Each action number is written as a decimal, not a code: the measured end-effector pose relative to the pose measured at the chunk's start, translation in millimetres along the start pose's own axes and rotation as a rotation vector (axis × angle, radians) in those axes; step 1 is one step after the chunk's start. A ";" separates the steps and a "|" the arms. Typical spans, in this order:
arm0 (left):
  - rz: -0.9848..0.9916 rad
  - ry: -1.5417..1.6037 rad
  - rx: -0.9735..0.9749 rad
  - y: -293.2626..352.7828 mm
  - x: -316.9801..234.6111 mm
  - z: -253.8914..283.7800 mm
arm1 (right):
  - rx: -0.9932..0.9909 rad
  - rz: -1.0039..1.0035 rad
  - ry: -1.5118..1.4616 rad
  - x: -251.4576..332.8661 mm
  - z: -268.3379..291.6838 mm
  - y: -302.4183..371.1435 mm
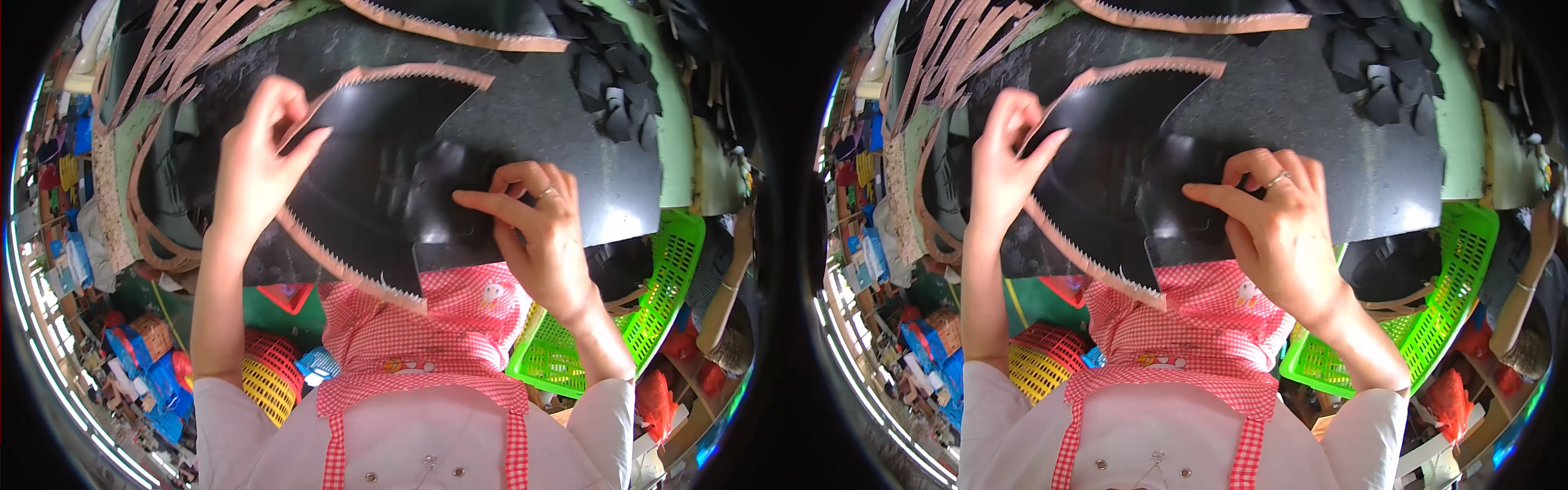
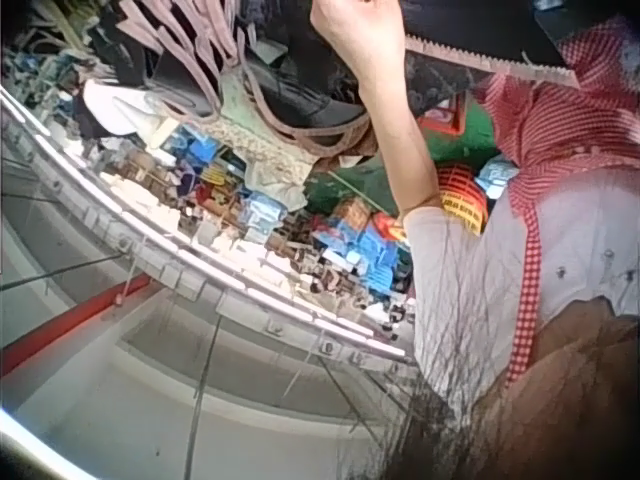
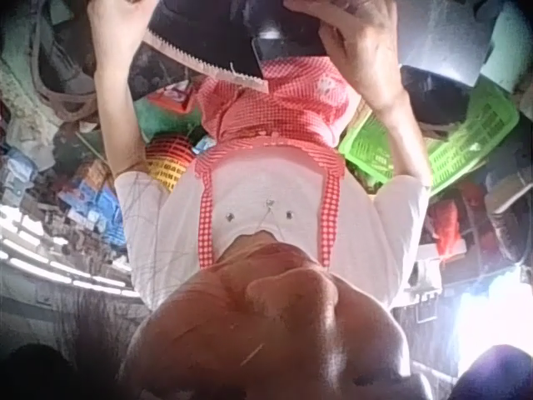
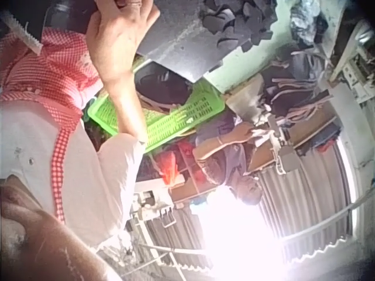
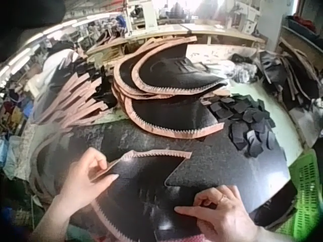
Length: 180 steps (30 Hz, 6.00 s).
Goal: Aligning and attaching small black material components to a shoe upper part.
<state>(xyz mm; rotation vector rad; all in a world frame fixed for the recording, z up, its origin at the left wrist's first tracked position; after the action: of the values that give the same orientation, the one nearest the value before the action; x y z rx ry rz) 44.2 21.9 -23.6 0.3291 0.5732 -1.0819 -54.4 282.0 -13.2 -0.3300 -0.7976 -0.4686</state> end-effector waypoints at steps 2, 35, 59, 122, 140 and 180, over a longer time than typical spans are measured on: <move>-0.069 0.014 -0.252 23.8 -9.3 37.4 | 0.026 0.004 -0.020 -16.4 9.8 2.4; -0.692 -0.362 0.482 46.9 -68.7 -4.3 | -0.602 -0.331 -0.575 -112.1 117.3 42.5; 0.103 0.308 0.475 8.5 -98.1 -97.1 | -0.211 -0.073 -0.041 -47.8 36.4 -5.4; -0.660 -0.363 -0.538 -133.6 -103.4 -13.8 | -0.456 -0.172 -0.262 -89.3 69.3 -5.6; -0.648 -0.003 0.634 64.4 -86.4 -16.8 | -0.517 -0.219 -1.006 -118.0 86.8 10.2; 0.089 0.253 0.638 -15.8 -91.0 -99.0 | -0.216 -0.013 0.003 -45.9 30.5 4.2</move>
<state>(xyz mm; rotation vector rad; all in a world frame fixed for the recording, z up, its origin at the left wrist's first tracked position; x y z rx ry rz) -28.8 132.8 -49.9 1.0498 0.4170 -1.1254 -98.4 312.0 -27.9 -0.5245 -0.7481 -0.5687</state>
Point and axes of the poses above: each hand's wrist, its own y-axis away from the middle knuckle, its own z-axis out of the back of the hand, x = y × z, the point moved 7 cm from there along -y, towards the middle knuckle, and after that the axes turned 12 degrees about -y, right-handed, at the moved point
